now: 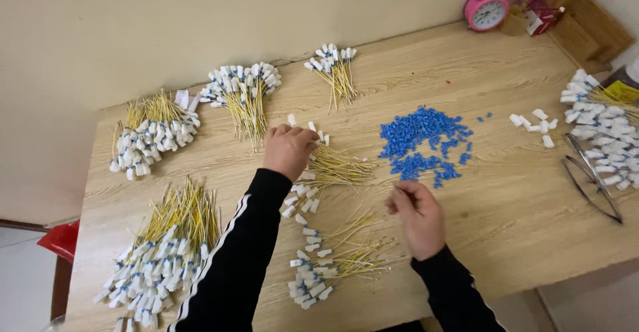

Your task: Attaching small blue plastic connectors to the ends of wire assemblies on a wooden table.

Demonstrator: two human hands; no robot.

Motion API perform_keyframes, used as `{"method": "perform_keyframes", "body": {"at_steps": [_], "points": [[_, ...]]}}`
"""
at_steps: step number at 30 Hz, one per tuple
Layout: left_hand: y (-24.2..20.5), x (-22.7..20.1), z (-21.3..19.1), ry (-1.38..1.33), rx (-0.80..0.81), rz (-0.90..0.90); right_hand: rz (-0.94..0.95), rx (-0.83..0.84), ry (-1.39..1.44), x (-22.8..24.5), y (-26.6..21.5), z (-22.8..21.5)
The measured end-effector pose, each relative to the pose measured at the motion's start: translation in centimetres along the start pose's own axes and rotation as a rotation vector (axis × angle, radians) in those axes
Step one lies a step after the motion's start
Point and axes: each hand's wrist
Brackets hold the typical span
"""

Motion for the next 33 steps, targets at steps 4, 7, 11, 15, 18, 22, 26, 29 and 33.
{"method": "perform_keyframes", "body": {"at_steps": [4, 7, 11, 15, 18, 22, 26, 29, 33], "points": [[-2.4, -0.8, -1.6, -0.103, 0.0, -0.07, 0.072, 0.046, 0.084, 2.3, -1.1, 3.9], [-4.3, -1.6, -1.7, -0.438, -0.084, -0.176, 0.241, 0.074, 0.348, 2.2, -1.8, 5.3], [-8.1, -3.6, -5.3, -0.648, -0.201, -0.483, 0.357, 0.118, 0.51, 2.0, -2.8, 5.9], [-10.6, -4.8, -6.9, -0.637, -0.399, -0.561, 0.372, 0.145, 0.473, 2.1, -3.5, 6.7], [-11.0, -5.7, -7.3, -0.583, -0.226, -0.49, 0.333, 0.147, 0.378, 1.9, -3.8, 7.4], [-9.8, -4.5, -1.1, -0.353, -0.132, -0.376, 0.273, 0.143, 0.308, 2.2, -4.3, 8.2], [-6.6, -5.6, -2.7, -0.299, -0.375, -0.327, 0.294, 0.167, 0.196, 2.9, -4.6, 8.7], [-4.0, -5.7, -3.9, -0.276, -0.474, -0.238, 0.339, 0.279, 0.099, 0.5, -2.2, 10.4], [-2.0, -5.9, -5.9, -0.207, -0.596, -0.103, 0.394, 0.436, -0.646, -9.8, 5.0, 10.5]]}}
Point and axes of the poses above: each hand's wrist, its own y-axis towards the middle knuckle, its own z-axis out of the palm, x = y × z, and after that the axes turned 10 degrees about y, right-handed
